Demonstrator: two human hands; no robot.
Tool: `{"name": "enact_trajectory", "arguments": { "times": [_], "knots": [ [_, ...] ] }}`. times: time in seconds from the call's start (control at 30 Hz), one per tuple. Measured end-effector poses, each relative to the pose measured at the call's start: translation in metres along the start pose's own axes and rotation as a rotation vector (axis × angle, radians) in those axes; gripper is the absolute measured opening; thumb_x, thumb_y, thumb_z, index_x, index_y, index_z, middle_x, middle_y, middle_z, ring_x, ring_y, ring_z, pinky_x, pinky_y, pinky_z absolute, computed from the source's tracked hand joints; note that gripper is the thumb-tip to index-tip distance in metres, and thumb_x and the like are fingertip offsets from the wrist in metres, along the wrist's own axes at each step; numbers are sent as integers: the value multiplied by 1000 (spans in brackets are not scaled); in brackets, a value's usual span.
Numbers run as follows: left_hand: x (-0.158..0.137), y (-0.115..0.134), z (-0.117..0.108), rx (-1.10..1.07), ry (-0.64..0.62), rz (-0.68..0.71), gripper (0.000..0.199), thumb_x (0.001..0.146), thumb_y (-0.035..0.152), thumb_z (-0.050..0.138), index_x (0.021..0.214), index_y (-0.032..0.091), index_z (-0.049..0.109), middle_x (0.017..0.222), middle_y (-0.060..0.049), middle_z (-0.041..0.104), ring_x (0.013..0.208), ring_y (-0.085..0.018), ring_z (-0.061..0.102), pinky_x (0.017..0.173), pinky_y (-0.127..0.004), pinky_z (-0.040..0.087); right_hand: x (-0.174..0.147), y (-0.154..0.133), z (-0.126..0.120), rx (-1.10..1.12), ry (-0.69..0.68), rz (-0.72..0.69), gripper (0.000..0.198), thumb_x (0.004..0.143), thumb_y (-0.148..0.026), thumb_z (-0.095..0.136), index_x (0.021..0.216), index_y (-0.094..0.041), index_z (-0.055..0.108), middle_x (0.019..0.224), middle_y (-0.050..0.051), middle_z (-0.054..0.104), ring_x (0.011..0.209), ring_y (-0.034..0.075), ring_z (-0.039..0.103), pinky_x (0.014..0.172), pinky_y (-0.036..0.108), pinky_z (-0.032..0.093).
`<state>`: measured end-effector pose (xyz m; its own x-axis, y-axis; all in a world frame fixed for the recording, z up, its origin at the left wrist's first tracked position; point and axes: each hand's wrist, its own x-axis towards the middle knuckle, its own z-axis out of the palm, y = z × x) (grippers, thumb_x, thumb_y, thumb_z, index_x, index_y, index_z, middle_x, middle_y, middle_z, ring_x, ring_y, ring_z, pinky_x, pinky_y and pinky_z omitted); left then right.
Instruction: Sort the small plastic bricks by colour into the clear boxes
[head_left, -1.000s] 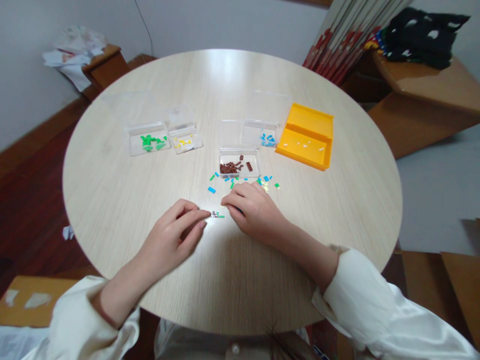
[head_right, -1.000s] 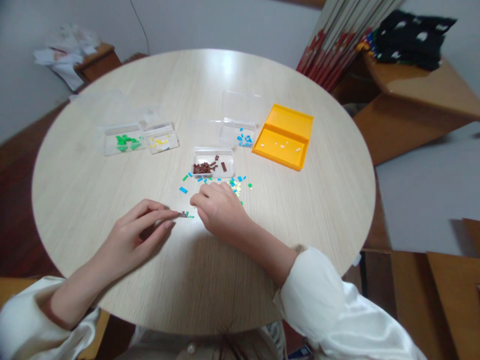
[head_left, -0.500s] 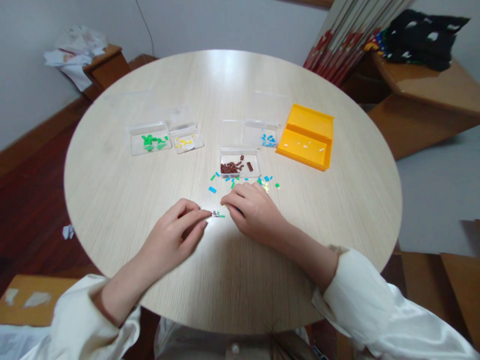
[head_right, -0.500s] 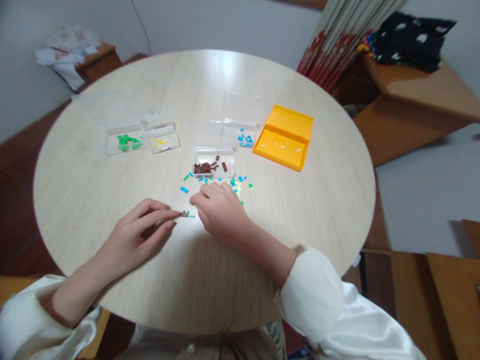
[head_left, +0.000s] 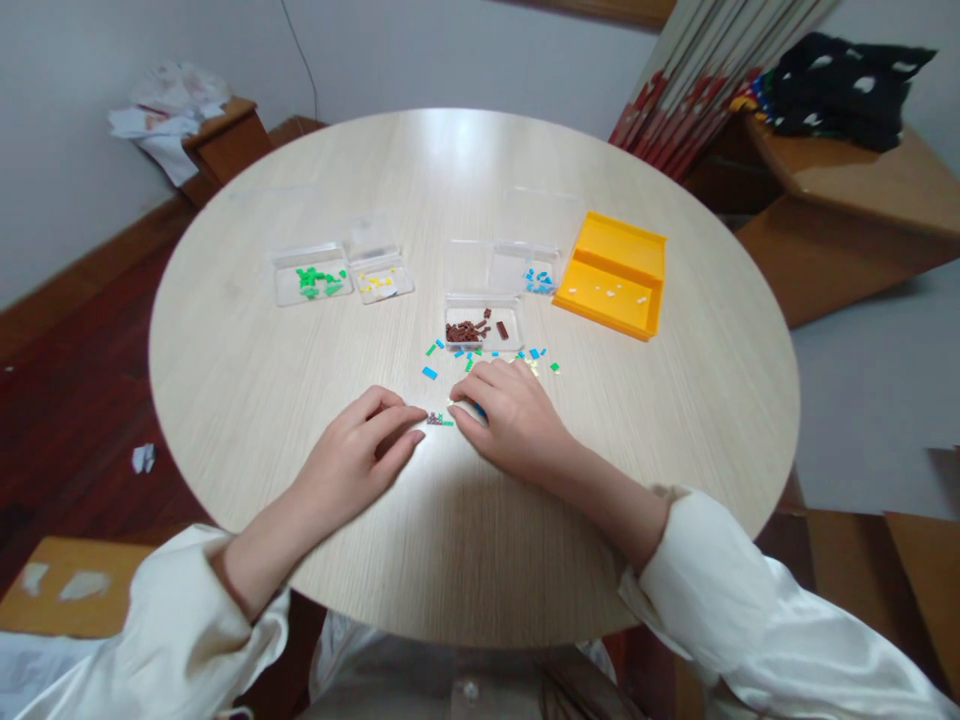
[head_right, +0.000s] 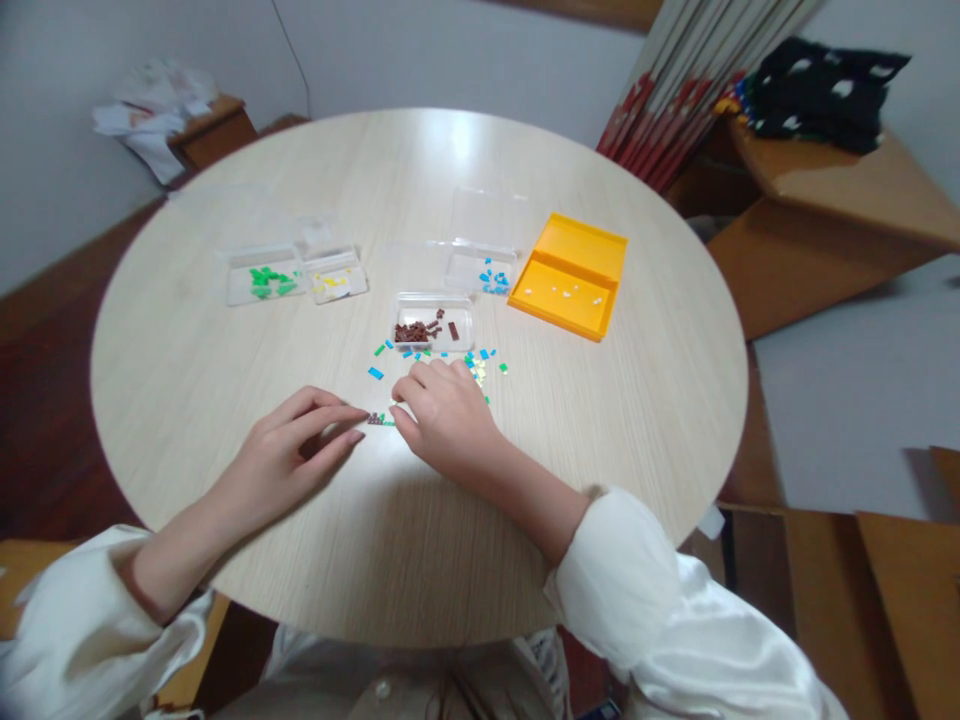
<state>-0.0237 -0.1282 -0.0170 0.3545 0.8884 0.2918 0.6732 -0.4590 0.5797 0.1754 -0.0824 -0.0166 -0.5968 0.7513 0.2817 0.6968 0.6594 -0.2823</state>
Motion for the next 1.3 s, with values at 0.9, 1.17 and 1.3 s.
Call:
{"name": "enact_trajectory", "arguments": {
  "times": [0.9, 1.17, 1.3],
  "knots": [
    [9, 0, 5, 31, -5, -53, 12, 86, 27, 57, 83, 17, 62, 80, -1, 59, 68, -11, 53, 62, -24, 42, 4, -2, 3, 171, -75, 50, 16, 90, -20, 53, 83, -16, 66, 82, 6, 64, 84, 18, 52, 75, 31, 30],
    [9, 0, 5, 35, -6, -47, 11, 86, 26, 57, 82, 16, 62, 79, -1, 59, 66, -11, 53, 60, -23, 41, 4, -1, 2, 180, -80, 25, 17, 91, -21, 51, 84, -16, 66, 82, 6, 63, 83, 18, 51, 76, 31, 30],
    [9, 1, 5, 32, -5, -48, 11, 86, 25, 57, 82, 16, 62, 79, -2, 58, 67, -11, 53, 60, -24, 41, 3, -1, 3, 184, -84, 14, 18, 91, -20, 51, 85, -16, 66, 83, 6, 63, 84, 18, 51, 76, 31, 30]
  ]
}}
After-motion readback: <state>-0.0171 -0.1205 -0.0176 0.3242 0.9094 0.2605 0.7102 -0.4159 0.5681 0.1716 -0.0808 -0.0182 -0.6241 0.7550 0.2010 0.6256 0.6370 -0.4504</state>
